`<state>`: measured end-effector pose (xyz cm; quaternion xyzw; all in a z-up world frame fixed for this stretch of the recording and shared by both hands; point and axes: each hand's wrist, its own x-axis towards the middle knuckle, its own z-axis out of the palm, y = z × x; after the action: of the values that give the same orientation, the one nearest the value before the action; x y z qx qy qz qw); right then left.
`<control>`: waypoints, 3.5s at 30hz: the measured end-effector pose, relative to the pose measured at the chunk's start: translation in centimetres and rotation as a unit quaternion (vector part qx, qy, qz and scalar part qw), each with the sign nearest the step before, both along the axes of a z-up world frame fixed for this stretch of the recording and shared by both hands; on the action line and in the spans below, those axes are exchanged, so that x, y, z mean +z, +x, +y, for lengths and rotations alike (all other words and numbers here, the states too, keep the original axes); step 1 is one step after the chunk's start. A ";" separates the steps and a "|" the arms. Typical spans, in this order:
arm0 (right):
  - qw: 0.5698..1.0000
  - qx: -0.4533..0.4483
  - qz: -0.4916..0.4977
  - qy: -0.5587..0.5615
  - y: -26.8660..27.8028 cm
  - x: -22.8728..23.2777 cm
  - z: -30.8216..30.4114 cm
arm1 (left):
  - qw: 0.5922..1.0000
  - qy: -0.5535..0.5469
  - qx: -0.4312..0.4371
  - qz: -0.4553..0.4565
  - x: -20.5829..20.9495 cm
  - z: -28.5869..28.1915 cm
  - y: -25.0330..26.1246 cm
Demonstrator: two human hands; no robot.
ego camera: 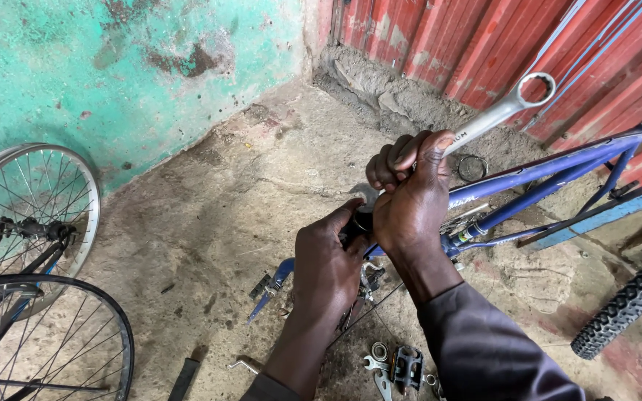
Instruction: The person cleans a bicycle chain with a brush and grease, then wipes the bicycle frame with a cloth. They proceed to insert a headset bearing into the bicycle's head tube and use a wrench to tighten it.
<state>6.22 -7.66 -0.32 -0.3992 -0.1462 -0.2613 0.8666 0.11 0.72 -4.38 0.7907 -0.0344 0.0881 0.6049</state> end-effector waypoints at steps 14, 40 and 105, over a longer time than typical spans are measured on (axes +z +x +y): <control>0.999 0.044 0.019 0.024 -0.9 0.6 -0.3 | 0.999 -0.024 0.009 0.026 -0.6 -0.7 0.0; 0.979 0.160 0.086 0.096 2.4 -2.0 -3.4 | 0.999 0.006 -0.014 0.034 -0.5 -1.2 -0.2; 0.923 0.122 0.221 0.291 4.0 -2.7 -6.9 | 0.998 -0.042 0.029 -0.027 -1.2 -5.7 0.6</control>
<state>10.23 -14.59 -2.97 -0.1561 0.0841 -0.0896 0.9801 0.71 -5.02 -5.56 0.7629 -0.0241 0.1279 0.6333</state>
